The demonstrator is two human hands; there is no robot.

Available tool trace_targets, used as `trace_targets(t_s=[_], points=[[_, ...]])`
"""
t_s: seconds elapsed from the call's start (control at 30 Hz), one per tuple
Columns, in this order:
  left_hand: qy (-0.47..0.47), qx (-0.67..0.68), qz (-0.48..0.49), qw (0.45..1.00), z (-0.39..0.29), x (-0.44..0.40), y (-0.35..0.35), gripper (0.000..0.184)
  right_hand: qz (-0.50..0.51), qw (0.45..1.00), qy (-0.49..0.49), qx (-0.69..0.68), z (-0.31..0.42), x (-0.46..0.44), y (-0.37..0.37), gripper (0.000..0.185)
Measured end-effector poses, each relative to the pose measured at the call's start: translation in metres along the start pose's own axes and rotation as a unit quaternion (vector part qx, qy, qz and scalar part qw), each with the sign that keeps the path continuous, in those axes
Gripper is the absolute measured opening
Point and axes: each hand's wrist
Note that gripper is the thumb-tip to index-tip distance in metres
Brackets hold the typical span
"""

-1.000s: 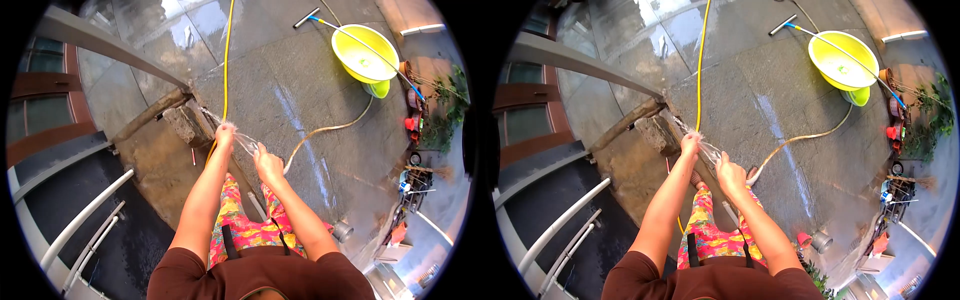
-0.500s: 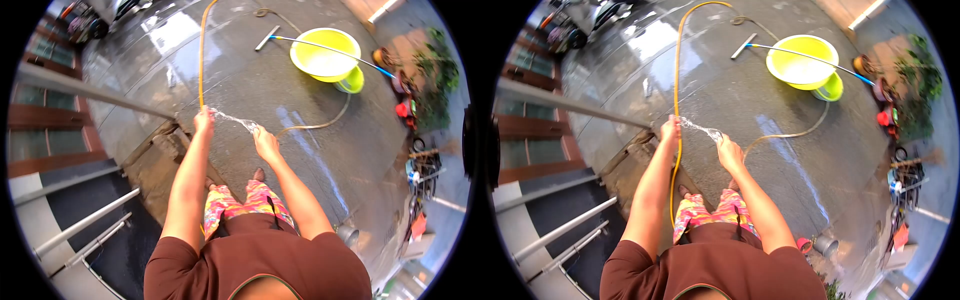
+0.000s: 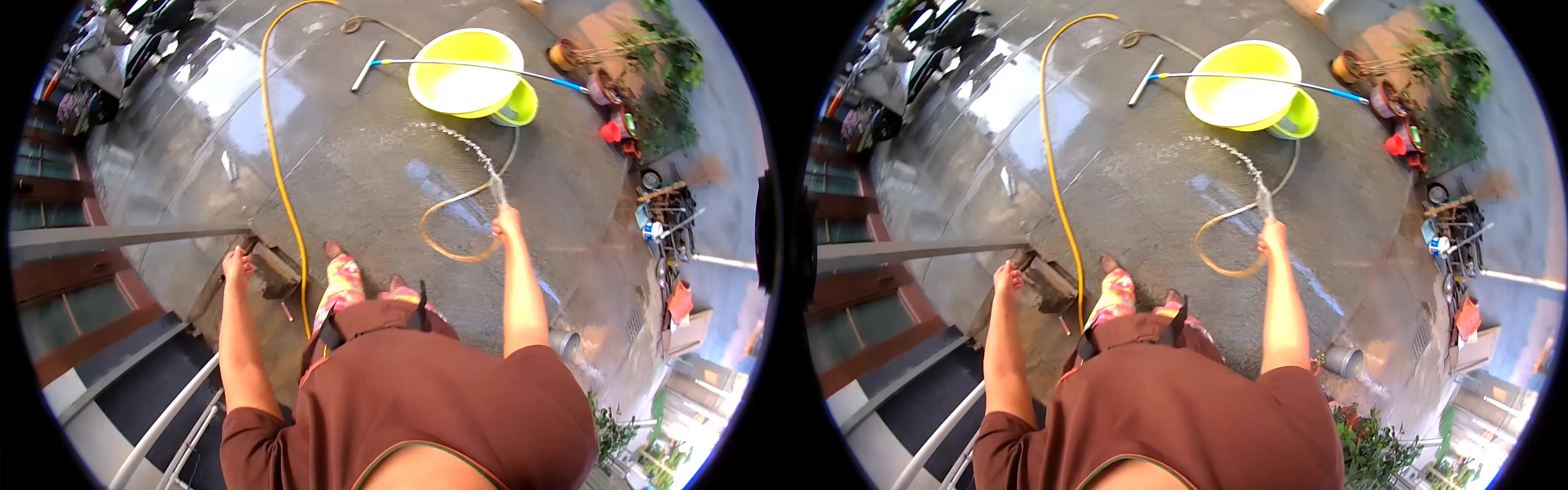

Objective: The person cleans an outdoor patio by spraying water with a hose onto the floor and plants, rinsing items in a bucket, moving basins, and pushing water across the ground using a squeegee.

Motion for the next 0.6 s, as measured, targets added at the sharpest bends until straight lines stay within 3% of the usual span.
trace_targets(t_s=[0.13, 0.2, 0.33, 0.4, 0.53, 0.6], points=[[0.034, 0.051, -0.017, 0.998, -0.008, -0.062, 0.033, 0.029, 0.002, 0.999, -0.043, 0.029, -0.006, -0.007, -0.035, 0.026], [0.043, -0.011, -0.066, 0.997, -0.038, -0.079, 0.028, 0.028, 0.010, 0.997, -0.022, 0.076, 0.011, 0.007, -0.077, 0.028], [-0.051, -0.074, -0.068, 0.994, -0.098, -0.110, 0.009, 0.025, 0.064, 0.973, 0.162, 0.149, 0.047, 0.021, -0.183, 0.033], [-0.087, -0.096, -0.060, 0.990, -0.129, -0.122, -0.011, 0.025, 0.025, 0.871, 0.445, 0.208, 0.040, -0.026, -0.250, 0.036], [-0.106, -0.105, -0.051, 0.987, -0.173, -0.149, -0.048, 0.029, 0.041, 0.840, 0.474, 0.262, 0.141, 0.047, -0.354, 0.038], [-0.099, -0.121, -0.054, 0.986, -0.183, -0.170, -0.064, 0.031, 0.094, 0.845, 0.426, 0.308, 0.187, 0.080, -0.401, 0.041]])
Point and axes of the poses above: each hand's wrist, its own x-axis away from the middle knuckle, its own y-axis out of the back of the hand, z = x × y, and after that the axes turned 11 degrees about -z, right-handed
